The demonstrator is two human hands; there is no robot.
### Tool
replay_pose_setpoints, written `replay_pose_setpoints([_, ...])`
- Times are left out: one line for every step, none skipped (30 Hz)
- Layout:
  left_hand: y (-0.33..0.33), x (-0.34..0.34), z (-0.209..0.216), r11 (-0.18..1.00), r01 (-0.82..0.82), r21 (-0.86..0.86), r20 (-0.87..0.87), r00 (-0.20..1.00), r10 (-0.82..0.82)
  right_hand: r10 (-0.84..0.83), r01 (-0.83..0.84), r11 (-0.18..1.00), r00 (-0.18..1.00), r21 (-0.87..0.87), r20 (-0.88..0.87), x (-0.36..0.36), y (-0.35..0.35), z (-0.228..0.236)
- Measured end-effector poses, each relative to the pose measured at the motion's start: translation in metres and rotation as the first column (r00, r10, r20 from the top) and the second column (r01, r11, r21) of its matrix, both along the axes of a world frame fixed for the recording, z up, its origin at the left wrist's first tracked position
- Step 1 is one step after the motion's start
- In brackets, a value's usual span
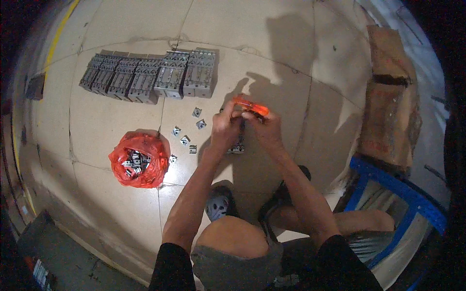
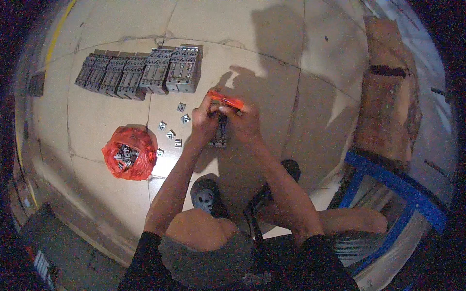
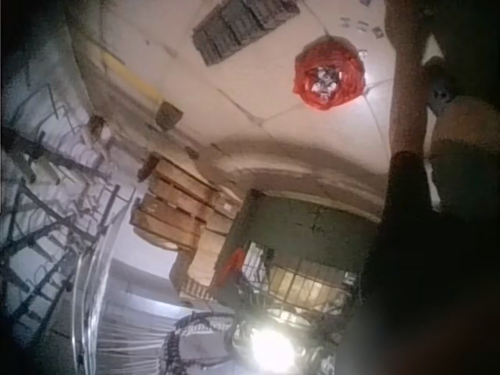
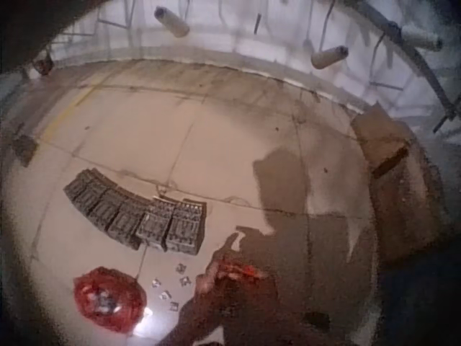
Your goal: The person sits on the floor and assembles small metal components into a larger electrical device using a red-handled screwdriver. They repeatedly pick parts from a red bag and the floor, insert them into the device, and tighten them.
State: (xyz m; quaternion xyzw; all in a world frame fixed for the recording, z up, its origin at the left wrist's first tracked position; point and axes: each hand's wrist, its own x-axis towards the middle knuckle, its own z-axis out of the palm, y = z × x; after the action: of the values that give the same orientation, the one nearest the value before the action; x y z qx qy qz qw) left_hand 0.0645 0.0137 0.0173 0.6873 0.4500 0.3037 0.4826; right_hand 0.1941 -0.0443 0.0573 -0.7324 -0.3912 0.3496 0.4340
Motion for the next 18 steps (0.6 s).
replay_pose_setpoints([0.0, -0.001, 0.001, 1.0, -0.012, -0.025, 0.055, 0.998, 0.013, 0.0, 0.0, 1.0, 1.0, -0.004, 0.014, 0.0, 0.001, -0.001])
replay_pose_setpoints([0.0, -0.001, 0.003, 0.995, -0.016, -0.101, 0.064, 0.998, 0.022, -0.008, 0.008, 1.0, 1.0, 0.01, 0.03, -0.001, 0.002, -0.002])
replay_pose_setpoints([0.001, -0.001, 0.004, 0.988, -0.02, -0.155, 0.08, 0.996, 0.033, -0.03, 0.03, 1.0, 1.0, -0.001, 0.002, -0.002, 0.003, -0.003])
replay_pose_setpoints([0.002, -0.001, 0.006, 0.99, -0.012, -0.138, 0.069, 0.997, 0.021, -0.06, 0.06, 0.998, 0.998, 0.004, -0.027, -0.003, 0.004, -0.005])
replay_pose_setpoints([0.004, -0.001, 0.007, 0.995, -0.004, -0.099, 0.067, 0.998, 0.011, -0.09, 0.091, 0.996, 0.994, 0.008, -0.054, -0.003, 0.004, -0.006])
replay_pose_setpoints([0.005, -0.002, 0.008, 0.999, 0.004, -0.049, 0.049, 0.999, -0.002, -0.085, 0.086, 0.996, 0.996, 0.028, -0.012, -0.003, 0.004, -0.007])
replay_pose_setpoints([0.005, -0.004, 0.009, 0.997, 0.022, -0.081, 0.09, 0.996, -0.014, -0.081, 0.08, 0.996, 0.996, 0.05, 0.029, -0.003, 0.004, -0.007])
replay_pose_setpoints([0.006, -0.005, 0.01, 0.994, 0.04, -0.1, 0.118, 0.993, -0.028, -0.072, 0.068, 0.996, 0.995, 0.062, 0.069, -0.002, 0.003, -0.008])
replay_pose_setpoints([0.006, -0.006, 0.01, 0.99, 0.058, -0.127, 0.134, 0.99, -0.04, -0.034, 0.032, 0.996, 0.999, 0.077, 0.019, -0.001, 0.002, -0.008])
replay_pose_setpoints([0.006, -0.006, 0.01, 0.996, 0.037, -0.08, 0.127, 0.992, -0.027, 0.011, -0.008, 0.996, 0.999, 0.084, -0.033, -0.001, 0.001, -0.008])
replay_pose_setpoints([0.006, -0.006, 0.009, 0.999, 0.016, -0.041, 0.108, 0.994, -0.012, 0.032, -0.024, 0.994, 0.996, 0.109, -0.081, 0.0, 0.001, -0.009])
replay_pose_setpoints([0.007, -0.006, 0.008, 1.0, -0.003, -0.001, 0.089, 0.996, 0.003, 0.033, -0.026, 0.995, 0.996, 0.095, -0.079, 0.0, 0.0, -0.009])
replay_pose_setpoints([0.007, -0.005, 0.006, 0.999, 0.002, -0.037, 0.048, 0.999, 0.0, 0.011, -0.004, 0.995, 0.997, 0.096, -0.074, 0.0, 0.0, -0.011])
replay_pose_setpoints([0.007, -0.003, 0.004, 0.997, 0.007, -0.075, 0.007, 1.0, -0.007, -0.004, 0.011, 0.995, 0.998, 0.1, -0.07, 0.0, 0.0, -0.012])
replay_pose_setpoints([0.007, -0.002, 0.002, 0.994, 0.011, -0.113, -0.034, 0.999, -0.014, -0.037, 0.039, 0.999, 0.997, 0.031, -0.07, 0.0, 0.0, -0.013])
replay_pose_setpoints([0.007, -0.001, 0.0, 1.0, 0.03, 0.003, -0.048, 0.998, -0.03, -0.06, 0.058, 0.998, 0.996, -0.03, -0.07, 0.0, 0.0, -0.015])
replay_pose_setpoints([0.007, -0.002, -0.002, 0.992, 0.051, 0.119, -0.063, 0.997, -0.044, -0.066, 0.06, 0.995, 0.995, -0.083, -0.076, 0.0, 0.0, -0.016])
replay_pose_setpoints([0.008, -0.003, -0.004, 0.968, 0.07, 0.241, -0.083, 0.995, -0.052, 0.0, 0.0, 1.0, 1.0, -0.022, -0.011, 0.001, -0.001, -0.016])
